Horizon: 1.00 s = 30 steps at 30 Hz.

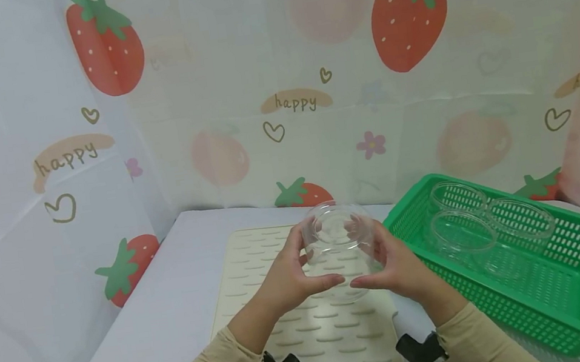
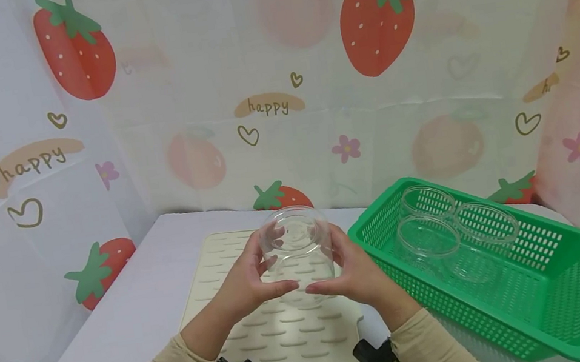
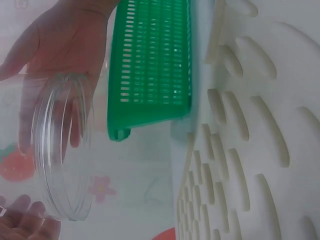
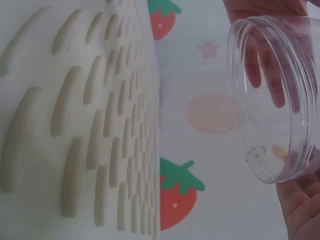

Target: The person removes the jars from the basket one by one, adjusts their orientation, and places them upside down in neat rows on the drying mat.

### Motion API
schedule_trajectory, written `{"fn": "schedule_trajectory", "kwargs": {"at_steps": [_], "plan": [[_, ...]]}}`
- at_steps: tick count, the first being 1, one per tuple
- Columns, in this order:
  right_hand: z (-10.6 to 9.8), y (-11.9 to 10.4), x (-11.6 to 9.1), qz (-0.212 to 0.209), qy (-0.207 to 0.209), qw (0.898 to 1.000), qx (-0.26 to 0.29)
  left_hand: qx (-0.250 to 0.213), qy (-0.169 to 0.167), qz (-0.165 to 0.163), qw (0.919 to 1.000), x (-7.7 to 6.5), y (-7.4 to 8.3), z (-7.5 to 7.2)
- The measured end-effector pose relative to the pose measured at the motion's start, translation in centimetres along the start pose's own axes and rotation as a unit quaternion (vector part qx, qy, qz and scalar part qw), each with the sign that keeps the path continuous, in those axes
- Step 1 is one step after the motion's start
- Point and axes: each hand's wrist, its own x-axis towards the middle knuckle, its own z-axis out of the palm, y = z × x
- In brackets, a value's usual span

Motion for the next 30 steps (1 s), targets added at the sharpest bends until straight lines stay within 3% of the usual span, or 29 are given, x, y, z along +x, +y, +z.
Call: {"fn": "schedule_trajectory", "kwargs": {"at_steps": [3, 10, 15, 20, 24, 30], "plan": [[0.1, 0.1, 0.2, 0.003, -0.005, 1.000, -0.001, -0.008, -0.002, -0.001, 1.0000, 0.0, 0.0, -0.1], [0.3, -0.1, 0.7, 0.000, -0.012, 1.000, 0.000, -0.018, -0.012, -0.012, 0.9997, -0.6, 2.7, -0.9], [0.7, 0.0, 1.6, -0.006, -0.009, 1.000, -0.002, -0.009, -0.007, -0.023, 0.9997, -0.6, 2.9, -1.8], [1.2, 0.5, 2.5, -0.020, -0.003, 1.000, -0.002, -0.002, 0.005, -0.023, 0.9997, -0.6, 2.3, -2.7], [1.6, 0.8, 3.2, -0.028, 0.002, 1.000, 0.012, -0.004, 0.024, -0.024, 0.9994, -0.5, 0.8, -3.6], [2.0, 1.1, 4.4, -0.014, 0.011, 0.999, 0.026, 0.008, 0.042, -0.023, 0.9988, -0.6, -0.3, -5.0]]}}
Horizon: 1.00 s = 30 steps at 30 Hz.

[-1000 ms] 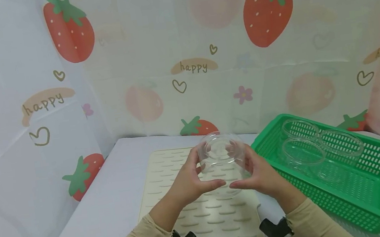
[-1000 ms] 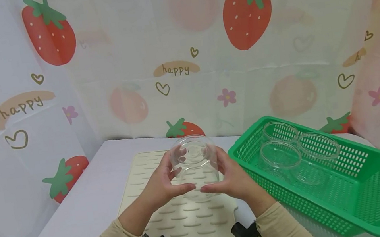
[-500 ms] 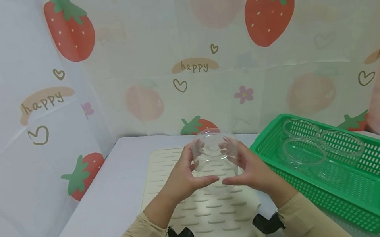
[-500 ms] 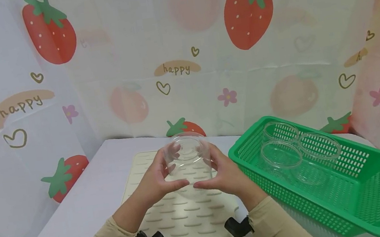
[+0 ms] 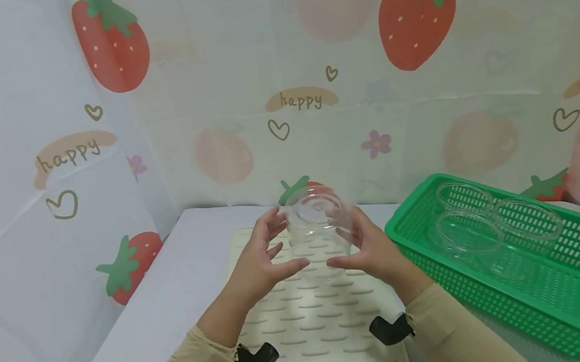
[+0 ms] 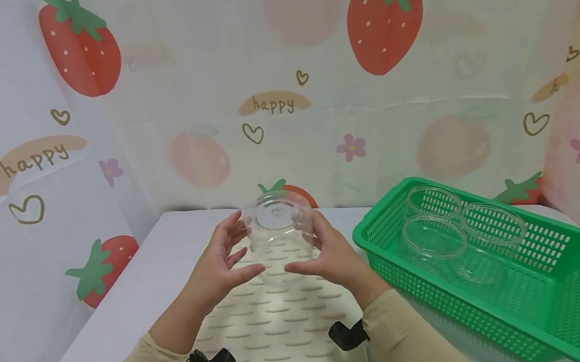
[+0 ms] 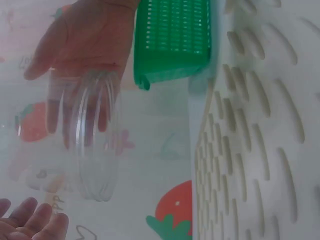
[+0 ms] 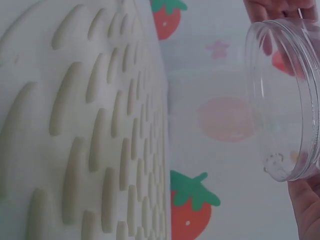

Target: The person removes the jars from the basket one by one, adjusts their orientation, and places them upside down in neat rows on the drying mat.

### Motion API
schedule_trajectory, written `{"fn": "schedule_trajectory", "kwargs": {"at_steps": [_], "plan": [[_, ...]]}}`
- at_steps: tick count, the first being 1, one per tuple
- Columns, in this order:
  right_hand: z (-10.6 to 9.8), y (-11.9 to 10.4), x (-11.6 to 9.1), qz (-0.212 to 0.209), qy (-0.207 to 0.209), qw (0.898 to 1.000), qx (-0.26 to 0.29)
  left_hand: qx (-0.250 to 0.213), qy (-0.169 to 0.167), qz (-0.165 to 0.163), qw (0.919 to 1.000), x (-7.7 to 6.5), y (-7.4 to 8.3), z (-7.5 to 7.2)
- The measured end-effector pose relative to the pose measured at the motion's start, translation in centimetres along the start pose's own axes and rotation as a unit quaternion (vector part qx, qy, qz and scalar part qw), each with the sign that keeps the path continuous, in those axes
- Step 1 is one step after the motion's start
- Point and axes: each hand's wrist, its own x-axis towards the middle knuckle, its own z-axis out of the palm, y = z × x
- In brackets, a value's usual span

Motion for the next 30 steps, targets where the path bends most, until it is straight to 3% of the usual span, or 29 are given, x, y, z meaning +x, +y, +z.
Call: {"fn": "schedule_trajectory", "kwargs": {"at_steps": [9, 14, 22, 30], "plan": [[1.5, -1.2, 2.4, -0.014, -0.005, 1.000, 0.004, -0.015, 0.034, 0.016, 0.9992, -0.5, 0.6, -2.0], [3.1, -0.2, 3.8, 0.040, 0.011, 0.999, -0.017, -0.033, 0.049, 0.017, 0.9981, -0.8, 0.7, -2.8], [6.0, 4.5, 6.9, 0.110, 0.043, 0.993, -0.005, -0.039, 0.074, 0.014, 0.9964, -1.3, 0.9, -3.6], [8.3, 6.0, 8.9, 0.172, 0.082, 0.981, -0.027, -0.053, 0.075, 0.022, 0.9956, -1.7, 0.8, -3.9]]}}
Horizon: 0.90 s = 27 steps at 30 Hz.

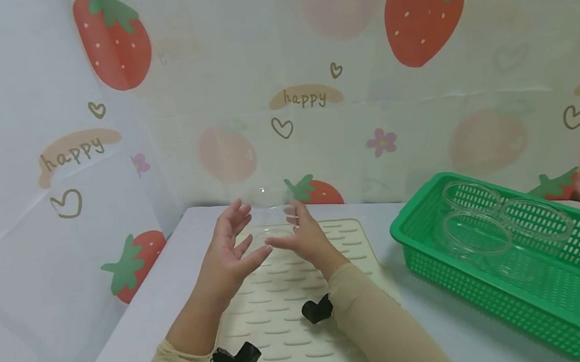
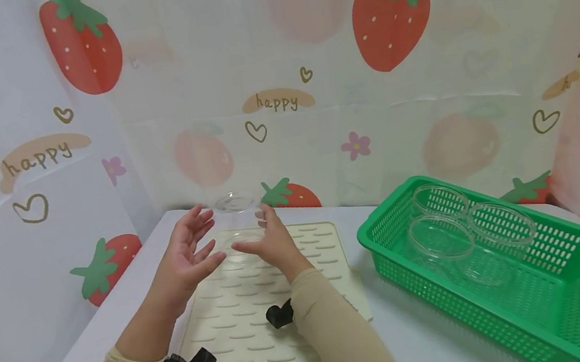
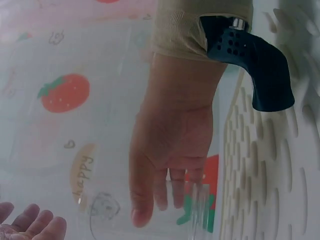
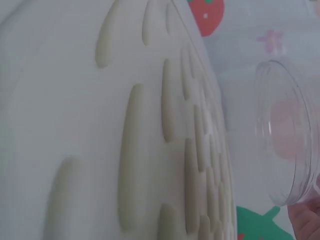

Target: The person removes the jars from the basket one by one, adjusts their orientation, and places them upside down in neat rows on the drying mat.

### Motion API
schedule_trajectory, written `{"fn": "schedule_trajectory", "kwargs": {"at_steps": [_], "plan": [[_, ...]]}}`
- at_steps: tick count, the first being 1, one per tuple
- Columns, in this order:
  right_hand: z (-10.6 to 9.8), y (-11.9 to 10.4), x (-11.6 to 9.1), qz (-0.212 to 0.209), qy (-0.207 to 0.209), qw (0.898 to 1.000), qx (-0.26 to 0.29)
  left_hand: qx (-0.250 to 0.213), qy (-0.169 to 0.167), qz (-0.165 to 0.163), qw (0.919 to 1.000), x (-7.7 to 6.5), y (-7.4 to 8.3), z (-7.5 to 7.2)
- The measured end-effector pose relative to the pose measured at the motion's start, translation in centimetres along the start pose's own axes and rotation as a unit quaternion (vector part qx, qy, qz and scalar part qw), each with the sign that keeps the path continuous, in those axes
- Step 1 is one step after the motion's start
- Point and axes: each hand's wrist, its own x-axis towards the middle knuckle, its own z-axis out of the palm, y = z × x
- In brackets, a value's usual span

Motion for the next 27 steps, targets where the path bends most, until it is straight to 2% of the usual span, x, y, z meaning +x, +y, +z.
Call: {"fn": "schedule_trajectory", "kwargs": {"at_steps": [9, 14, 20, 27], "plan": [[1.3, 1.2, 1.1, 0.042, 0.020, 0.999, -0.020, -0.023, -0.002, -0.001, 0.9997, -0.4, 0.1, -0.4], [1.4, 1.4, 1.1, 0.046, 0.017, 0.999, -0.017, -0.027, -0.003, -0.003, 0.9996, -0.5, 0.1, -0.5], [1.5, 2.0, 1.4, 0.060, -0.006, 0.998, -0.028, -0.034, -0.007, -0.004, 0.9994, -0.5, 0.1, -0.4], [1.3, 2.7, 1.5, 0.076, -0.029, 0.997, -0.014, -0.038, -0.013, -0.001, 0.9992, -0.5, 0.0, -0.6]]}}
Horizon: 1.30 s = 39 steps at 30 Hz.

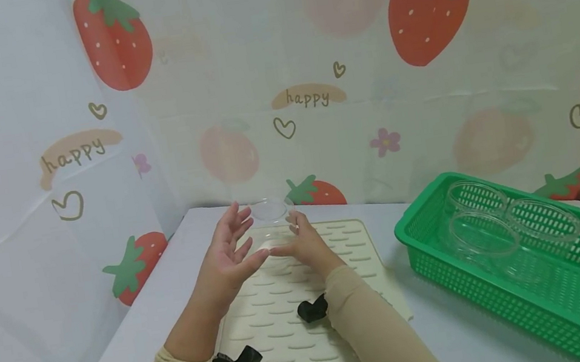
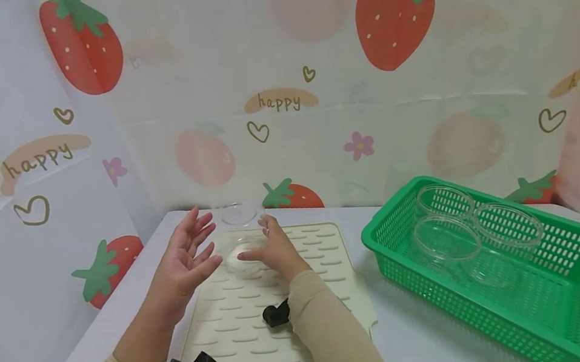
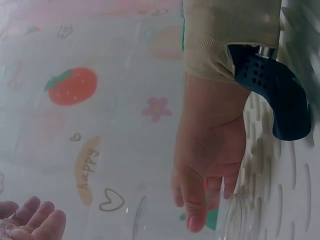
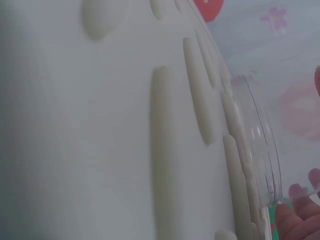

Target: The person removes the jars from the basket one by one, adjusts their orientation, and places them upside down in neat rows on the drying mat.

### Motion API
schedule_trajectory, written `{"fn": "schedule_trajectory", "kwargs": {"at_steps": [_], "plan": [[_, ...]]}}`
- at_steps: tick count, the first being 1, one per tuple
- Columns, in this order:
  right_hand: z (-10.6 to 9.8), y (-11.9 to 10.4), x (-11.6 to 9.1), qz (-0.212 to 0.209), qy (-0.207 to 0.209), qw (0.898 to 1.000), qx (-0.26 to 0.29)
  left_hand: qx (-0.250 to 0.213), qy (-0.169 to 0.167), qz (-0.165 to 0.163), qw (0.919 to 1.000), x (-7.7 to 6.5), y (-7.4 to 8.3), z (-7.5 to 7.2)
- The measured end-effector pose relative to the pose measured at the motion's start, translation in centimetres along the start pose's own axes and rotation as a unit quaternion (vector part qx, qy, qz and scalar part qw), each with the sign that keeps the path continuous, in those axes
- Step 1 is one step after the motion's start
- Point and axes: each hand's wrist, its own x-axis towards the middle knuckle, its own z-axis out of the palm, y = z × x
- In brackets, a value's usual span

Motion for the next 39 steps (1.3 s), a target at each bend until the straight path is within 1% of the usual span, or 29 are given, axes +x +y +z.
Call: {"fn": "schedule_trajectory", "kwargs": {"at_steps": [6, 13, 17, 20, 24, 27, 31, 33, 36, 39], "plan": [[-0.2, 0.1, -0.1, -0.003, -0.016, 1.000, 0.006, -0.009, -0.003, 0.001, 1.0000, 0.1, -0.3, 0.2], [-0.8, 0.0, -0.3, -0.005, -0.032, 0.999, 0.001, -0.005, -0.008, 0.003, 1.0000, 0.2, -0.5, 0.4], [-1.2, 0.0, -0.3, -0.011, -0.031, 0.999, 0.004, -0.008, -0.011, 0.001, 0.9999, 0.2, -0.6, 0.6], [-1.5, -0.1, -0.4, -0.022, -0.026, 0.999, 0.018, -0.011, -0.013, 0.000, 0.9999, 0.1, -0.6, 0.6], [-2.2, -0.5, -0.6, -0.036, -0.028, 0.998, 0.031, -0.004, -0.014, -0.004, 0.9999, 0.2, -0.6, 0.6], [-3.0, -1.0, -1.0, -0.039, -0.031, 0.999, 0.020, 0.009, -0.013, -0.008, 0.9998, 0.2, -0.6, 0.7], [-4.5, -2.2, -1.7, -0.041, -0.027, 0.999, 0.009, 0.018, -0.016, -0.013, 0.9996, 0.2, -0.7, 0.6], [-5.4, -2.8, -2.1, -0.054, -0.024, 0.998, 0.011, 0.020, -0.018, -0.017, 0.9995, 0.3, -0.8, 0.6], [-6.8, -3.9, -2.8, -0.088, -0.023, 0.996, 0.020, 0.020, -0.018, -0.021, 0.9994, 0.3, -0.7, 0.5], [-7.9, -5.0, -3.6, -0.111, -0.030, 0.993, 0.019, 0.023, -0.016, -0.023, 0.9993, 0.4, -0.6, 0.5]]}}
